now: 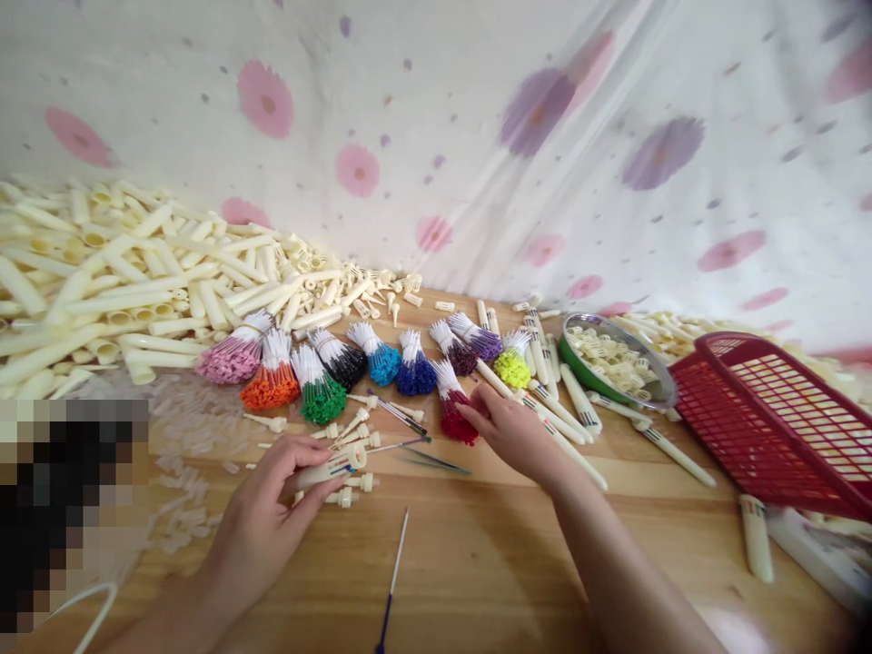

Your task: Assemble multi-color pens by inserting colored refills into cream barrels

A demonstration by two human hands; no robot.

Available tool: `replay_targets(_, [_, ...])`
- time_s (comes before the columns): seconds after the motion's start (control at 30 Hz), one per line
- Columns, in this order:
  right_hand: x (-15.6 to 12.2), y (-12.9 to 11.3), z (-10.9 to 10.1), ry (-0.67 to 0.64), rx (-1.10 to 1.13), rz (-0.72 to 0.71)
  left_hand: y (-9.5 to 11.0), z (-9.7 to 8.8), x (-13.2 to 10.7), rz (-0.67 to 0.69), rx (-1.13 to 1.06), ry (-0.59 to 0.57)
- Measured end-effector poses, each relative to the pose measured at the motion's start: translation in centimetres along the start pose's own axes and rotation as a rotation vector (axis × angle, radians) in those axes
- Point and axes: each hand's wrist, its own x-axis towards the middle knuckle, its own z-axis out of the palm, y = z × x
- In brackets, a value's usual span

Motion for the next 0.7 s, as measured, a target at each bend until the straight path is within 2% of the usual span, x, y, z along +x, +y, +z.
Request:
replay_targets(0.2, [-0.4,-2.1,1.0,0.062,-0.259,-0.014,0.0,0.2,0.0,0.013,-0.016,-0.003])
replay_targets(0.37, [-0.4,-1.0,0.9,0.026,-0.103,-0.208,0.3,0.2,0.0,0.002,-0.003,0.004])
replay_targets(0.6, [-0.4,1.1,1.8,0.122,-0.094,-0.410,0.4,0.2,0.0,0.014,-0.031,0.000])
replay_targets(0.7, [-0.4,1.5,1.9,0.168,-0.041,-0.441,0.3,0.2,0.0,0.019,-0.008,-0.002])
